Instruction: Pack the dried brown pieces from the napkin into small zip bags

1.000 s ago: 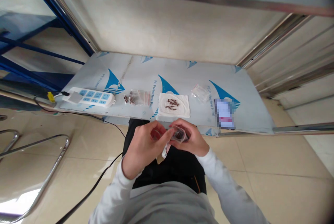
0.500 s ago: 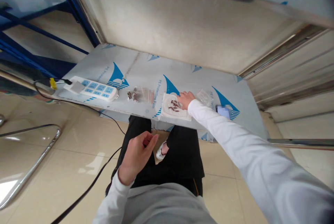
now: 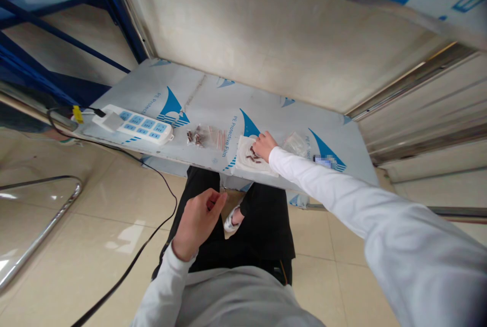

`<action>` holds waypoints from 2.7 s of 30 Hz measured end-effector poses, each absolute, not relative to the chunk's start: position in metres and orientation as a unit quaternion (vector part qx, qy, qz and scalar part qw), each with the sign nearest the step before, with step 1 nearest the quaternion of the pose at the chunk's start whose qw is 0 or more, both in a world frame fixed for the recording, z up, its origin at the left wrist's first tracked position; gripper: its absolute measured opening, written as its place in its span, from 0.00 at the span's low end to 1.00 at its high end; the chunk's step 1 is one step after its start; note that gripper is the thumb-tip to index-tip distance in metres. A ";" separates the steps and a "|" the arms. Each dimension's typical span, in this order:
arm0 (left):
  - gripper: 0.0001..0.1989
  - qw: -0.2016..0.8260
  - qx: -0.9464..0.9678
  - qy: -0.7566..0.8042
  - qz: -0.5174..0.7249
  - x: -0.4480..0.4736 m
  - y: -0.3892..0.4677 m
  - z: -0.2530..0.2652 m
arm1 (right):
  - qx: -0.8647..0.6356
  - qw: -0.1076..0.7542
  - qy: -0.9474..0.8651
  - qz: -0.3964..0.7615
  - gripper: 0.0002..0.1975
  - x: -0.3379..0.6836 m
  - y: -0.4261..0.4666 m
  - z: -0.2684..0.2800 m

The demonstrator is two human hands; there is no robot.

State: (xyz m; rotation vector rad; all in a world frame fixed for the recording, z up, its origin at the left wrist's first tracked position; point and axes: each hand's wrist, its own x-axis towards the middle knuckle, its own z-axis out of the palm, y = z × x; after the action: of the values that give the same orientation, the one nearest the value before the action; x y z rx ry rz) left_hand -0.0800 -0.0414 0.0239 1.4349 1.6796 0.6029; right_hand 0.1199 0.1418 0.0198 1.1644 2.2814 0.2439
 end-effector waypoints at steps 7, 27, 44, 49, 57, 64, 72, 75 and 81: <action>0.19 0.404 0.587 0.665 0.223 -0.077 -0.042 0.021 | 0.428 0.260 0.859 0.102 0.19 0.136 0.145 0.028; 0.17 0.199 0.586 0.742 0.259 -0.097 0.034 -0.007 | 0.572 -0.456 0.490 -0.474 0.31 0.233 0.110 0.016; 0.13 0.011 0.547 0.812 0.204 -0.109 0.136 -0.027 | 0.704 -0.275 0.651 0.068 0.44 0.268 0.110 -0.012; 0.08 0.153 0.539 0.756 0.339 -0.109 0.119 -0.004 | 0.660 -0.415 0.626 -0.033 0.28 0.219 0.060 0.000; 0.19 0.613 0.311 0.525 0.501 -0.051 0.027 0.022 | 0.536 -0.486 0.430 -0.540 0.20 0.114 0.001 0.023; 0.12 0.458 0.402 0.601 0.517 -0.022 -0.023 0.025 | 0.605 -0.475 0.578 -0.273 0.09 0.119 -0.038 0.039; 0.13 0.639 0.338 0.532 0.441 -0.009 -0.032 0.047 | 0.570 -0.347 0.723 -0.180 0.19 0.122 -0.065 0.042; 0.12 0.680 0.333 0.513 0.404 -0.013 -0.036 0.047 | 0.571 -0.374 0.696 -0.222 0.20 0.124 -0.075 0.043; 0.13 0.716 0.335 0.492 0.366 -0.013 -0.043 0.050 | 0.604 -0.433 0.611 -0.274 0.08 0.124 -0.085 0.052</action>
State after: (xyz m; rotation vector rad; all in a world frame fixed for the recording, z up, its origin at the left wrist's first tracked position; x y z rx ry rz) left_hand -0.0131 -0.0431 0.0496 0.7410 1.0896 0.8102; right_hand 0.1244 -0.0853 0.0517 2.7032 2.7351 -1.2262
